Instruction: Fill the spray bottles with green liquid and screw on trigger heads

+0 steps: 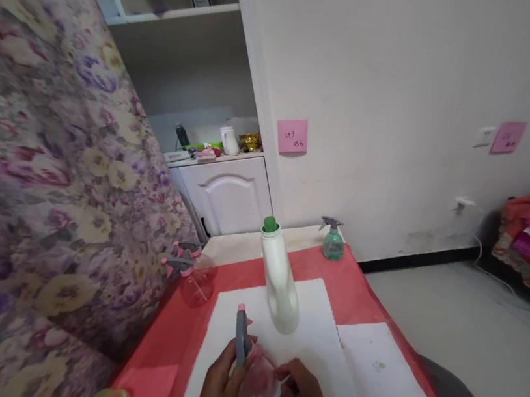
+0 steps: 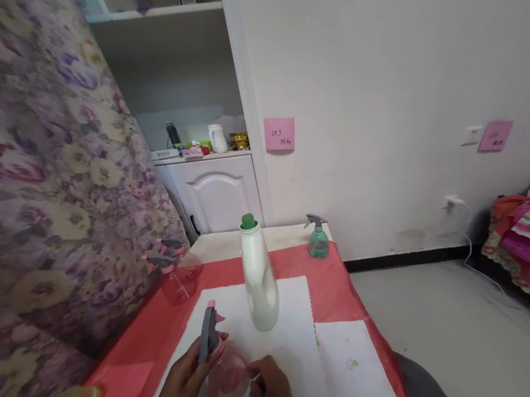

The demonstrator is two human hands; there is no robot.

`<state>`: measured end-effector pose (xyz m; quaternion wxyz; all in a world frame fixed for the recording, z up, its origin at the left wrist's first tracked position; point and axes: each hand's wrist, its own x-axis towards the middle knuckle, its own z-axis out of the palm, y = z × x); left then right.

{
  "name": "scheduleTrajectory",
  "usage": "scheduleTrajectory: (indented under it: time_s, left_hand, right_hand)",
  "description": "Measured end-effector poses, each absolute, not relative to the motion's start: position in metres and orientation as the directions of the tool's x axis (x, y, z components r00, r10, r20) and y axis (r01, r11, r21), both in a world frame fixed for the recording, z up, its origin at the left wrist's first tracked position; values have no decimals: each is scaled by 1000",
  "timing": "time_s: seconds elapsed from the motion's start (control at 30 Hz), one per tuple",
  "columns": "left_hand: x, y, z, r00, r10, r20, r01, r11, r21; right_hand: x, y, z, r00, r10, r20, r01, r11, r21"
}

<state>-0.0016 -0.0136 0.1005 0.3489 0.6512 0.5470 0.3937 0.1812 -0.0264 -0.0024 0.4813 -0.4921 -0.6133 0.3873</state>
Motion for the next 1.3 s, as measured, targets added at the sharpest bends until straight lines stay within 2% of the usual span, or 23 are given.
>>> scheduleTrajectory:
  time_s: [0.1,0.27,0.4,0.6,0.8,0.97,1.2,1.3]
  left_hand:
    - [-1,-13,99,77,988,130,424,-151,893]
    - [0,-12,94,27,990,135,336,-136,932]
    - [-8,-8,87,-7,990,140,246,-134,960]
    - [-10,-7,83,96,986,134,213,-152,965]
    - [1,-12,78,-30,988,152,133,-147,980]
    - [0,-13,79,37,989,141,111,-145,983]
    - [-3,-13,80,88,990,107,150,-119,982]
    - [-5,-14,80,63,987,149,109,-155,982]
  right_hand:
    - [181,-24,13,-42,976,212,180,216,-960]
    - [166,-16,66,-60,931,360,34,363,-931]
    - [148,-7,93,-119,937,329,-14,330,-944]
    - [143,-1,91,-170,940,294,-55,289,-956]
    - [146,5,91,-171,932,321,-40,319,-947]
    - [147,4,87,-142,903,405,-71,398,-914]
    - [139,5,75,-55,910,410,-159,398,-904]
    - [138,7,74,-60,915,398,-177,383,-907]
